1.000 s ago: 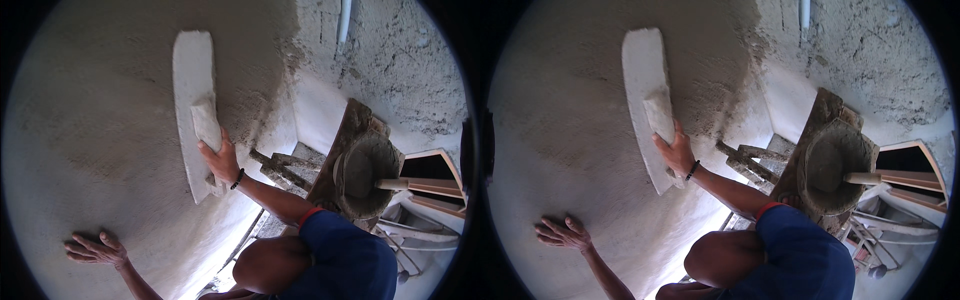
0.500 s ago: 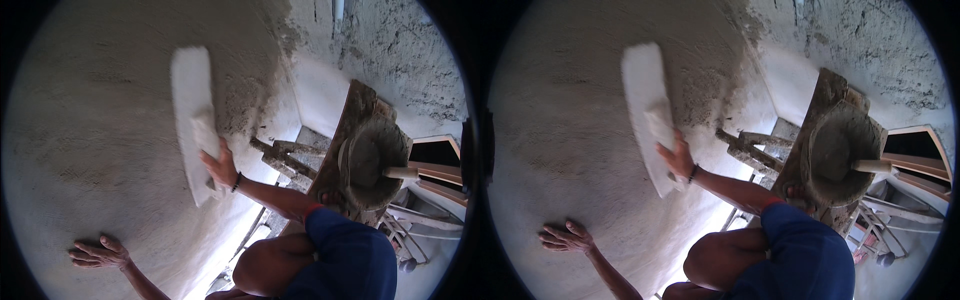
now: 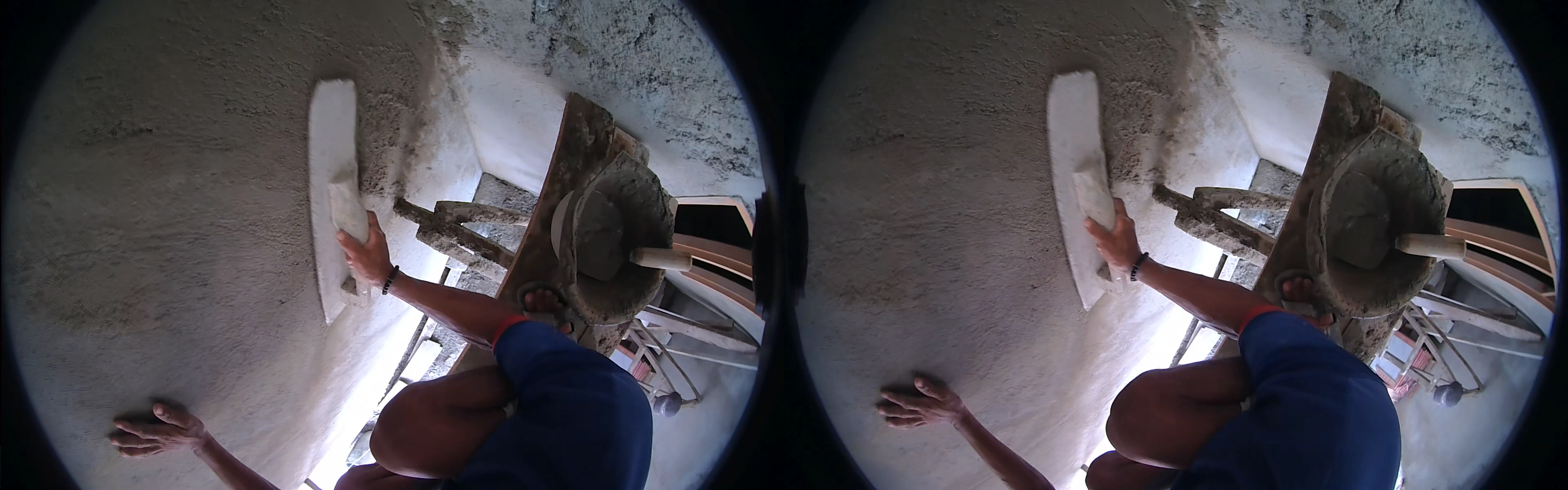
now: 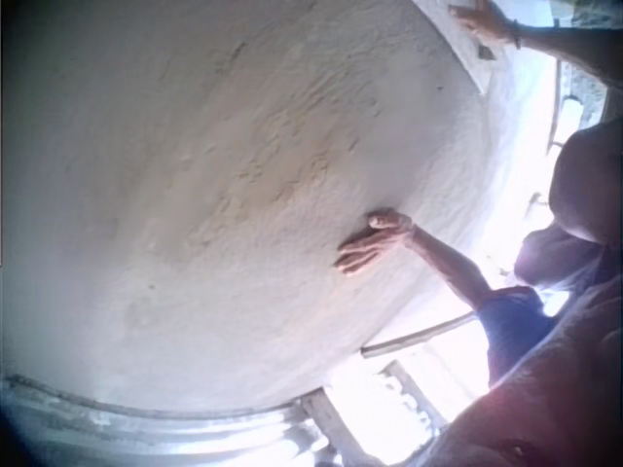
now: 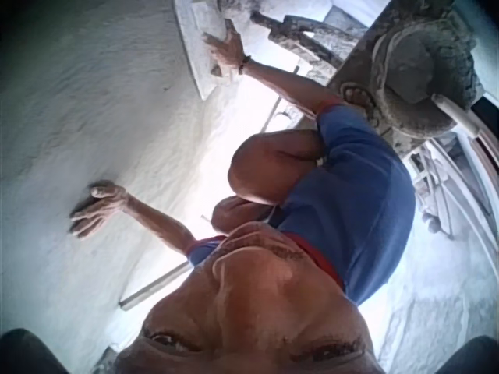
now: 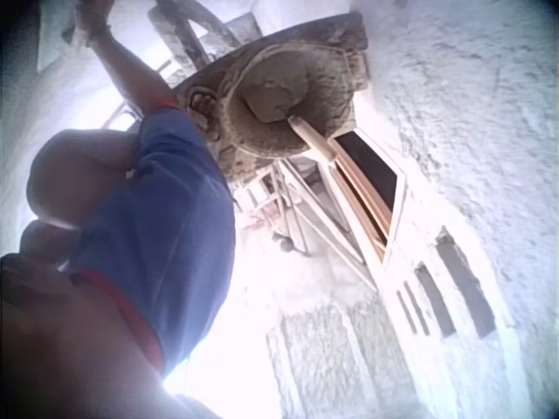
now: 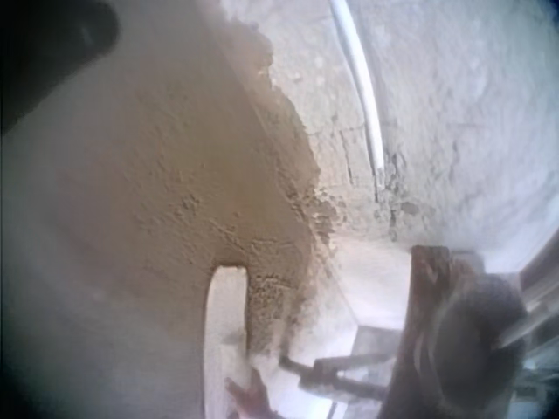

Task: The person smooths wet plaster onto a wall using a float and adds more plaster to a bucket using a trowel.

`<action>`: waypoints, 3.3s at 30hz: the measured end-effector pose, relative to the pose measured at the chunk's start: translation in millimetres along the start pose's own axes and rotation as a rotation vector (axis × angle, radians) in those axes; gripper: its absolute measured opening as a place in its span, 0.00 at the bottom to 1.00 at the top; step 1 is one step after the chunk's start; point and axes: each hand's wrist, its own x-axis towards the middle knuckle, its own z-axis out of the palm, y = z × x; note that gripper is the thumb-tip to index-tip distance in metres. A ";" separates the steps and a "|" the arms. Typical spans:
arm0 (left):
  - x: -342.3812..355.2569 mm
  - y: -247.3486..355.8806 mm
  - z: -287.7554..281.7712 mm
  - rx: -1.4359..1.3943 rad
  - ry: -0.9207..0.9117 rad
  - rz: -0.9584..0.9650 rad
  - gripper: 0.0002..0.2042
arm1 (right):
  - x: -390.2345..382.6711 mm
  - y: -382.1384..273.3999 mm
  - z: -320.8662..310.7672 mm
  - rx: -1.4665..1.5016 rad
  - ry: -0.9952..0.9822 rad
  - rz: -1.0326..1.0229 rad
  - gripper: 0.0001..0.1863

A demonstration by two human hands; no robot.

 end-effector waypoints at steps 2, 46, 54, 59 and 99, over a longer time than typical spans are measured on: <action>0.2 2.4 2.8 0.014 0.004 -0.023 0.36 | -3.6 28.7 -18.1 0.182 0.037 0.124 0.28; -3.5 1.0 0.1 0.001 -0.019 -0.057 0.36 | 78.4 -149.8 60.0 -0.375 -0.115 -0.509 0.40; 4.0 14.2 -2.1 -0.050 0.009 -0.055 0.37 | 67.4 -57.9 -33.5 0.003 0.185 0.025 0.25; -2.6 8.0 1.6 -0.016 -0.011 -0.070 0.38 | 50.7 1.7 -57.5 0.056 0.263 0.107 0.23; 0.1 5.4 4.6 0.023 -0.002 -0.051 0.38 | 5.4 -19.6 17.1 0.221 0.140 0.061 0.25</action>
